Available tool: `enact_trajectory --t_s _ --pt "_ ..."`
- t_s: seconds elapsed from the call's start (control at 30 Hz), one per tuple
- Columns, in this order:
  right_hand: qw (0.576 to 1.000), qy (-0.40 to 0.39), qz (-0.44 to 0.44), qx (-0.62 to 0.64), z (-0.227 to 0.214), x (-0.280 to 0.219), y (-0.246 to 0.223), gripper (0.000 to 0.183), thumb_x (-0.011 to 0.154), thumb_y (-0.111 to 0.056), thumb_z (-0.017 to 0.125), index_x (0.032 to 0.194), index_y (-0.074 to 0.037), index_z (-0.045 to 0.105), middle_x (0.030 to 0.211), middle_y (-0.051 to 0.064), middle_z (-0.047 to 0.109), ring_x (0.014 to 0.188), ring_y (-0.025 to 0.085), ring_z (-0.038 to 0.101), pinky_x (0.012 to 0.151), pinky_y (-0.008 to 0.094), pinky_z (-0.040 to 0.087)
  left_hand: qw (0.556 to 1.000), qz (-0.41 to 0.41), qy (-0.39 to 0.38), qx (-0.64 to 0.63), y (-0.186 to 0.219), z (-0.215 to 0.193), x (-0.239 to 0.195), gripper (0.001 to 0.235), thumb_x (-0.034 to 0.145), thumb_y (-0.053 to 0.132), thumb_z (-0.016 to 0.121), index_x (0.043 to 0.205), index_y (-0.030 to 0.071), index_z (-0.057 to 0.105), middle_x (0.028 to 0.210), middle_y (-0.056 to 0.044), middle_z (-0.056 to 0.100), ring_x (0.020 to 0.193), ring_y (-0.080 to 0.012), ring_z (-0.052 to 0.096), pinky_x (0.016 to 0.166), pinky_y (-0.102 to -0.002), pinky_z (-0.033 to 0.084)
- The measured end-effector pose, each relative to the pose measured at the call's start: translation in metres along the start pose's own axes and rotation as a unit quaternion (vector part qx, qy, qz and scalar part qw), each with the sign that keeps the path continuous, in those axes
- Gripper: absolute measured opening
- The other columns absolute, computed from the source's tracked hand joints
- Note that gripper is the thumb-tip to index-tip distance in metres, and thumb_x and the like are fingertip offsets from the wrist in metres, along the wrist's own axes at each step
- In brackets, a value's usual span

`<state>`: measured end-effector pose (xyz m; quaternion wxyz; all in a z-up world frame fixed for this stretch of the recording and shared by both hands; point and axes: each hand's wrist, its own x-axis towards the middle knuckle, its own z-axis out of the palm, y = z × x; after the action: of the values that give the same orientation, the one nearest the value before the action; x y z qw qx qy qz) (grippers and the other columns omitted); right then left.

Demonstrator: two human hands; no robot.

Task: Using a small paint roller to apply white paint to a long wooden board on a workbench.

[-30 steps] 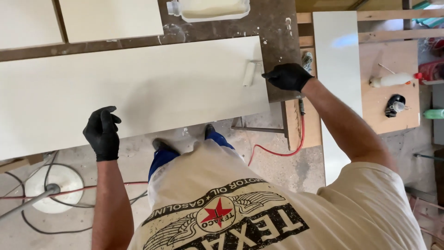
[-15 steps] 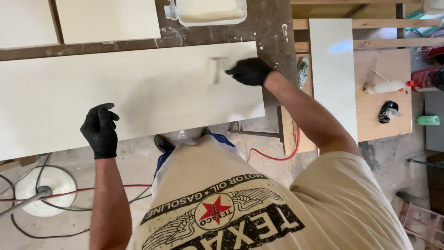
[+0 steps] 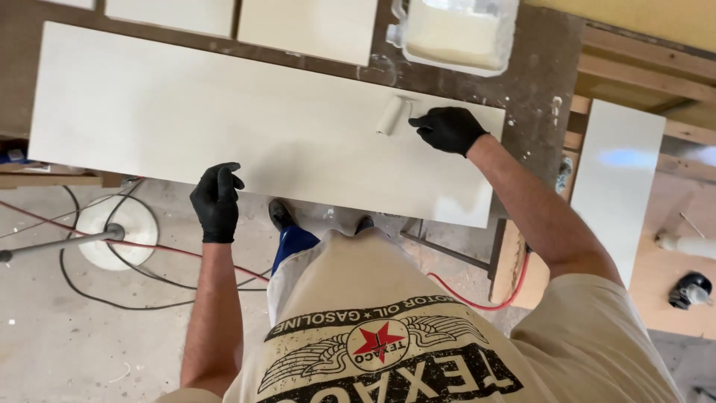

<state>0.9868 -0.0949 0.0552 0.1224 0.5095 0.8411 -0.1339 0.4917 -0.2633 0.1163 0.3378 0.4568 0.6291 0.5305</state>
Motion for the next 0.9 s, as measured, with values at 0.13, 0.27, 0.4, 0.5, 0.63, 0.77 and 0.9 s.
enact_trajectory --t_s 0.13,0.27,0.4,0.5,0.63,0.77,0.9 --pt "0.999 -0.012 -0.033 0.021 -0.021 0.093 -0.044 0.035 0.102 -0.057 0.049 0.129 -0.046 0.069 0.118 -0.001 0.072 0.113 0.028 0.068 0.097 0.043 0.053 0.999 -0.009 0.033 0.002 -0.014 -0.049 0.008 0.025 0.114 0.025 0.056 0.108 0.010 0.076 0.069 -0.006 0.067 0.057 -0.0086 0.050 0.061 -0.022 0.043" --pt "0.998 -0.021 -0.044 0.028 -0.053 0.167 -0.128 0.033 0.099 -0.058 0.055 0.127 -0.048 0.069 0.115 -0.010 0.074 0.113 0.023 0.069 0.099 0.042 0.053 0.997 -0.017 0.064 -0.026 -0.028 -0.109 0.029 0.026 0.112 0.025 0.056 0.108 0.008 0.075 0.069 -0.009 0.066 0.058 -0.0105 0.050 0.063 -0.023 0.045" --pt "0.996 -0.028 -0.076 0.027 -0.109 0.217 -0.233 0.032 0.101 -0.046 0.056 0.126 -0.037 0.073 0.119 0.003 0.075 0.116 0.032 0.068 0.101 0.047 0.051 0.997 -0.027 0.060 -0.043 -0.044 -0.169 0.058 0.029 0.111 0.026 0.055 0.111 0.006 0.075 0.071 -0.011 0.066 0.060 -0.0130 0.050 0.064 -0.025 0.047" --pt "0.995 -0.022 -0.091 0.042 -0.114 0.273 -0.288 0.032 0.100 -0.048 0.059 0.126 -0.037 0.073 0.117 0.001 0.075 0.115 0.029 0.068 0.102 0.045 0.051 0.998 -0.028 0.050 -0.030 -0.041 -0.200 0.076 0.027 0.110 0.023 0.055 0.111 0.006 0.076 0.071 -0.011 0.067 0.061 -0.0133 0.050 0.065 -0.026 0.048" --pt "0.990 -0.092 -0.085 0.064 -0.142 0.320 -0.365 0.042 0.099 -0.039 0.049 0.138 -0.039 0.065 0.143 -0.002 0.062 0.129 0.030 0.056 0.109 0.042 0.043 1.000 0.011 0.016 0.008 -0.043 -0.225 0.101 0.029 0.111 0.029 0.053 0.112 0.010 0.074 0.078 -0.004 0.067 0.059 -0.0099 0.049 0.061 -0.026 0.040" --pt "0.989 -0.071 -0.101 0.079 -0.133 0.336 -0.377 0.042 0.099 -0.038 0.051 0.138 -0.038 0.065 0.141 -0.002 0.063 0.129 0.029 0.056 0.108 0.042 0.044 1.000 -0.010 0.003 -0.015 -0.050 -0.227 0.117 0.029 0.110 0.030 0.053 0.111 0.010 0.075 0.076 -0.003 0.066 0.060 -0.0099 0.049 0.061 -0.027 0.040" --pt "0.983 -0.157 -0.030 0.091 -0.187 0.251 -0.354 0.039 0.104 -0.034 0.045 0.139 -0.041 0.062 0.161 -0.012 0.044 0.136 0.028 0.052 0.112 0.040 0.043 1.000 0.000 -0.004 0.000 -0.053 -0.221 0.127 0.030 0.110 0.031 0.053 0.109 0.010 0.075 0.075 -0.003 0.066 0.059 -0.0098 0.049 0.062 -0.026 0.041"
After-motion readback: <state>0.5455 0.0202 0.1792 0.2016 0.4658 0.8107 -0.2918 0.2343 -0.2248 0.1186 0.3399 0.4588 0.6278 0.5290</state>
